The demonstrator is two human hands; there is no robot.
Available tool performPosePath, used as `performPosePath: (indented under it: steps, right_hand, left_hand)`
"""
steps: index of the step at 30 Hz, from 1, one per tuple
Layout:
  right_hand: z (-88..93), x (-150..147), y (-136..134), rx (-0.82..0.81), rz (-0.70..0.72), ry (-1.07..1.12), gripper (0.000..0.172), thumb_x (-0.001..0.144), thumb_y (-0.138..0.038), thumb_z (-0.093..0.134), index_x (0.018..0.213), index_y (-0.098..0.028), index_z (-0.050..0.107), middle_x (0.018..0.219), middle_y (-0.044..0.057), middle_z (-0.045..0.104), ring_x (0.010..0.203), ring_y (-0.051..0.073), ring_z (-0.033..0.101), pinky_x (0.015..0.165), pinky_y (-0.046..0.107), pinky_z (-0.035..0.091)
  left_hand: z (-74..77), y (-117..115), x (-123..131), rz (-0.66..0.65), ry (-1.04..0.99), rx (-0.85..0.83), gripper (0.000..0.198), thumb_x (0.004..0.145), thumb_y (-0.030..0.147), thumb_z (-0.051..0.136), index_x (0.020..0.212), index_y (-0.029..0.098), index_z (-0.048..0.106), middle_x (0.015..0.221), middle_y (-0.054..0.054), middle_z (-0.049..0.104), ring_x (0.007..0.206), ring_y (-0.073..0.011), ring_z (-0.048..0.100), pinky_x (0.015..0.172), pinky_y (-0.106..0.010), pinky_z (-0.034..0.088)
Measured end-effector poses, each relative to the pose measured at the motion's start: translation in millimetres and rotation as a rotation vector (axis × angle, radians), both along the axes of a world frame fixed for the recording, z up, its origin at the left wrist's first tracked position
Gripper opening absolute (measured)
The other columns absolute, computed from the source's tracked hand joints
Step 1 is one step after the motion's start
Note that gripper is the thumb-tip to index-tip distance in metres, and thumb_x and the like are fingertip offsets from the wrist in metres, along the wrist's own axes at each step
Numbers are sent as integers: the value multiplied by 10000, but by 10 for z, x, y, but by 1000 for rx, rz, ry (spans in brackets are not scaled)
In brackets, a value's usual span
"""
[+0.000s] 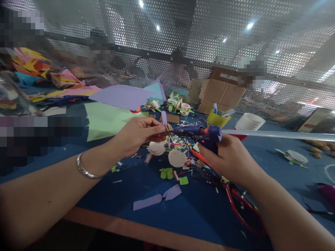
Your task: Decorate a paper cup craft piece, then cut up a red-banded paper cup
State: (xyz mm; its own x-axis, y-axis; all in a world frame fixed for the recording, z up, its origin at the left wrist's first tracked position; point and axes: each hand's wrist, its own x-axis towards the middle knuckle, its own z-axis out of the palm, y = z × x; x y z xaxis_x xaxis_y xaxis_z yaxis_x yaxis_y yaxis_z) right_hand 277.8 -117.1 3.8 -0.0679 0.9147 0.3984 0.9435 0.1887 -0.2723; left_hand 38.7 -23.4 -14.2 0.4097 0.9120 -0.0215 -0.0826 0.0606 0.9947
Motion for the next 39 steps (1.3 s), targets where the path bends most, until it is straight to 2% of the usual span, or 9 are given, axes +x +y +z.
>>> performPosePath:
  steps: [7,14,19,23,29,34,39]
  right_hand:
    - [13,-6,15,-52,-20,15,314,822,-461,526,611,-231,547,547,28,570,533,199,569,513,314,348]
    - [50,161,92,-177,-104,132,393,781,-596,587,685,-216,613,644,40,651,629,209,574,616,344,419]
    - [11,383,186,-328,-221,268,549,779,-658,613,480,-203,542,447,29,546,432,134,459,496,317,373]
    - [-90,538,270,-381,-297,415,500,793,-619,631,546,-188,580,553,74,652,439,127,494,451,290,397]
    - [-97,637,300,-433,-329,518,384,872,-518,608,684,-183,618,583,73,631,500,179,610,450,291,437]
    - [-144,821,313,-462,-333,470,433,883,-542,600,642,-182,611,588,94,639,490,195,626,456,311,449]
    - [-211,1021,346,-462,-370,260,527,871,-574,593,525,-177,614,535,106,621,434,178,569,435,310,396]
  left_hand:
    - [-23,12,-6,4,-20,70,84,847,172,722,778,129,699,725,-30,731,650,-92,697,676,-210,568]
    - [-22,16,0,11,-66,104,101,838,191,738,773,129,692,720,-28,719,649,-103,692,625,-211,556]
    - [-14,21,-16,21,-46,128,107,838,233,751,803,141,709,722,-21,708,675,-103,685,645,-212,557]
    - [-23,33,-35,25,-16,152,119,834,263,756,810,151,722,719,-10,692,670,-94,662,635,-204,541]
    - [-25,30,-49,-4,-2,161,132,823,283,769,812,155,736,733,-12,689,674,-91,643,662,-215,538]
    - [-24,14,-40,-7,3,150,131,821,278,766,803,153,730,751,-22,694,681,-97,641,660,-222,533]
    - [-23,26,-53,-25,13,164,136,832,282,759,808,152,726,742,-18,689,674,-94,641,658,-220,534]
